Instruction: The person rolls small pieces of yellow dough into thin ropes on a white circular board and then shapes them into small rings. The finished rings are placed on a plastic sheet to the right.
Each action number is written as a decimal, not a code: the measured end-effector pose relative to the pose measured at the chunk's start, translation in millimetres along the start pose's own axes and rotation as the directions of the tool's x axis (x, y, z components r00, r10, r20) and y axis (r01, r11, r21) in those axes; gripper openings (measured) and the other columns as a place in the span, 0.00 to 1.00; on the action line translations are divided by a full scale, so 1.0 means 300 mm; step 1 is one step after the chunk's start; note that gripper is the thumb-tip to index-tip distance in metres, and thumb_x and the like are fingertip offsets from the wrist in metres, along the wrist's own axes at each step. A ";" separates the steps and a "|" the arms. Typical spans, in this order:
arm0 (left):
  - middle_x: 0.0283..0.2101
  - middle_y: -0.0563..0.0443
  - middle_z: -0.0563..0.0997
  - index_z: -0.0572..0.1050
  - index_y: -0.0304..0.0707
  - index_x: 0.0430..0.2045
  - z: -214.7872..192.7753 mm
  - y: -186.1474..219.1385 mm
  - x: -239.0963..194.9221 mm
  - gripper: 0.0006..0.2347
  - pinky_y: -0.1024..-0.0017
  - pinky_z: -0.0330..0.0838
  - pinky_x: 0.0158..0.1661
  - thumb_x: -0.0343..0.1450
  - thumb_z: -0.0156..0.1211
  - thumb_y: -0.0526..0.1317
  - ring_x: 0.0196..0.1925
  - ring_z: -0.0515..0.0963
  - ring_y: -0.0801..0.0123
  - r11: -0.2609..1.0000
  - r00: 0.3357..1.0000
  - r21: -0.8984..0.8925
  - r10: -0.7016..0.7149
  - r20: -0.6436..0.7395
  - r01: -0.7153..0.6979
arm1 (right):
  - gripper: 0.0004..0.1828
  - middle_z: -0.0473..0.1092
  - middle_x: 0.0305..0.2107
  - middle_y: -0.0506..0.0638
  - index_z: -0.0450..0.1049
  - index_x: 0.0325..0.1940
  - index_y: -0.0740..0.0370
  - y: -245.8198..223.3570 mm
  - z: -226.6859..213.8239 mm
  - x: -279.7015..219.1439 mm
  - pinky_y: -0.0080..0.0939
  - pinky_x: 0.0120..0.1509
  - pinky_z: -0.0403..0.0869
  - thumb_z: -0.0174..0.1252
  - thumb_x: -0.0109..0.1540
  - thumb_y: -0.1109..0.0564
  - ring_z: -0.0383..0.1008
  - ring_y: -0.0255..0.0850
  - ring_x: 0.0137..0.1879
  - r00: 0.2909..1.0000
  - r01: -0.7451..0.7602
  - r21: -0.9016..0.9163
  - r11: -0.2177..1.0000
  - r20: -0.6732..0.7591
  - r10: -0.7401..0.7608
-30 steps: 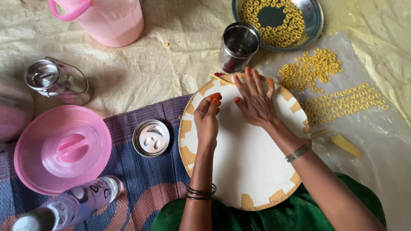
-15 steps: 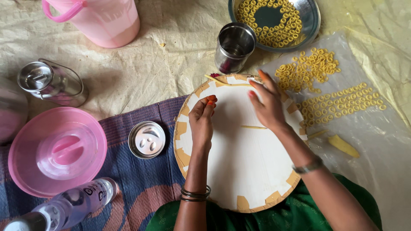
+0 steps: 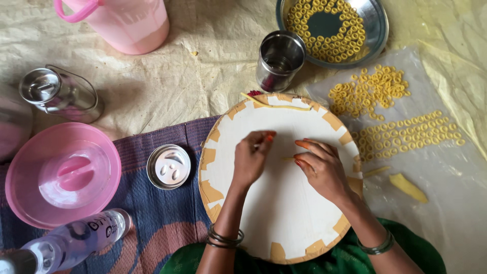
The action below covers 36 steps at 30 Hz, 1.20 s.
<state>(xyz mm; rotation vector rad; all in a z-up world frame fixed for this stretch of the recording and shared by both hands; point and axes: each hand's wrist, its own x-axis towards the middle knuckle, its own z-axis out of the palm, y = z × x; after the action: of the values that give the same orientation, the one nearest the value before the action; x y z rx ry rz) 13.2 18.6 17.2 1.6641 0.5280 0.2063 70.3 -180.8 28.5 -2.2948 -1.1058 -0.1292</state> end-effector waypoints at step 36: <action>0.61 0.50 0.76 0.82 0.34 0.35 0.055 -0.046 -0.035 0.06 0.69 0.70 0.55 0.73 0.56 0.30 0.57 0.75 0.69 0.865 0.889 -0.431 -0.034 0.457 0.255 | 0.15 0.78 0.40 0.56 0.69 0.53 0.70 0.132 0.090 -0.050 0.37 0.57 0.77 0.61 0.63 0.66 0.79 0.37 0.48 0.869 -0.407 0.881 0.240 0.293 0.399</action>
<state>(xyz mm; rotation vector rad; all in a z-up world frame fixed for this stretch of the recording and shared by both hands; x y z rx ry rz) 7.8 0.2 2.8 1.1197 0.2305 -0.1464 85.8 -195.6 -16.9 -1.3710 -0.2971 0.6004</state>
